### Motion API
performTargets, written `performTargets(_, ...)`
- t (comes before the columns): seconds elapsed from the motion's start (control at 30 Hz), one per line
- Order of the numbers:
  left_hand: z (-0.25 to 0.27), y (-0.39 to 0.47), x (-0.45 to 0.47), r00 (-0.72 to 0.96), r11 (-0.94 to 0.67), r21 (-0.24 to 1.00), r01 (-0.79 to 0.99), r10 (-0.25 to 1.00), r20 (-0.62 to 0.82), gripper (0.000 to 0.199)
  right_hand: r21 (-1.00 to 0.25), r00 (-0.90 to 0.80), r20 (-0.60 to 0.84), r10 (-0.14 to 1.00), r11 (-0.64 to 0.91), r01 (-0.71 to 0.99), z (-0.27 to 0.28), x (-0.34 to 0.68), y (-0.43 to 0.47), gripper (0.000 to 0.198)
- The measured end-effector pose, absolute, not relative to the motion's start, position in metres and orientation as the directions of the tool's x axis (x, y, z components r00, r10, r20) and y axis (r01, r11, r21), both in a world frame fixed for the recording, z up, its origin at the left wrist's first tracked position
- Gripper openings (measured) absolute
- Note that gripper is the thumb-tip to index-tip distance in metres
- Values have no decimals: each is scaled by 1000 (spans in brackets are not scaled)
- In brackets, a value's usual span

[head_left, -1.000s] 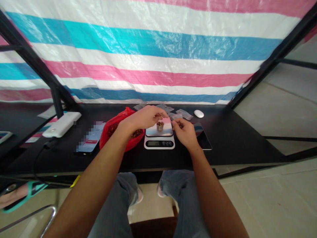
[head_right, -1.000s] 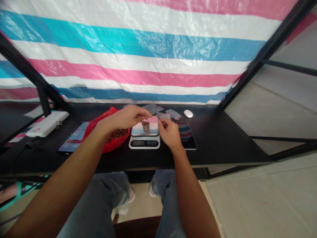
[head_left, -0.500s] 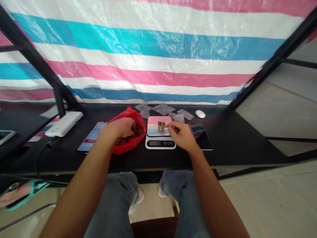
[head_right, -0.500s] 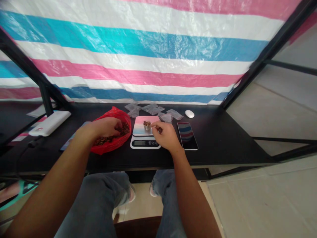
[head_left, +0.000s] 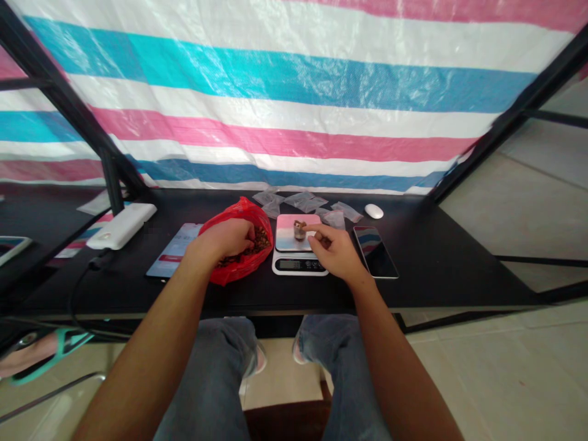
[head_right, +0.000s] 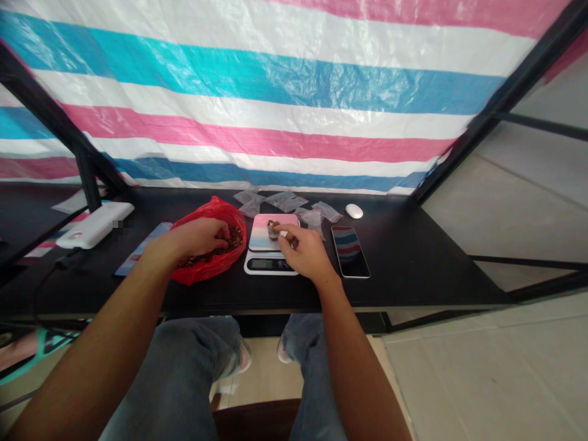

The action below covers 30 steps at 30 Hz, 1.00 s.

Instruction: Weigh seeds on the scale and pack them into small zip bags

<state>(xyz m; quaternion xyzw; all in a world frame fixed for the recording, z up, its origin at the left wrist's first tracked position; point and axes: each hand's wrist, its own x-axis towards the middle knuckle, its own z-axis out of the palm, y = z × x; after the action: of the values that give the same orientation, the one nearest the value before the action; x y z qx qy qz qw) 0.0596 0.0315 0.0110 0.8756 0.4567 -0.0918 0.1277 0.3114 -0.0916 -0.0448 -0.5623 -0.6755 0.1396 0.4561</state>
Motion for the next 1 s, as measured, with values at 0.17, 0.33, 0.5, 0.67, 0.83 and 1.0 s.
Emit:
performTargets(0.17,7,33,58,569,-549,153,822,776,-273,25,-700,48,449,892,317,640,-42,310,-93,32)
performTargets(0.33,7,30,58,586,-562,168,810,771,-249,22,-697,53,451,891,315,645,-43,310,-93,31)
performTargets(0.5,21,16,67,632,-616,218,757,775,-6,25,-693,44,456,889,324,645,-44,310,-93,29)
performTargets(0.67,26,5,90,735,-742,394,542,646,207,28,-688,32,465,885,338,642,-44,311,-94,29)
performTargets(0.83,20,4,119,800,-830,364,422,530,280,47,-693,27,469,883,349,631,-42,310,-94,32)
performTargets(1.0,27,2,134,788,-765,394,509,598,144,40,-684,29,462,886,336,647,-40,312,-95,31)
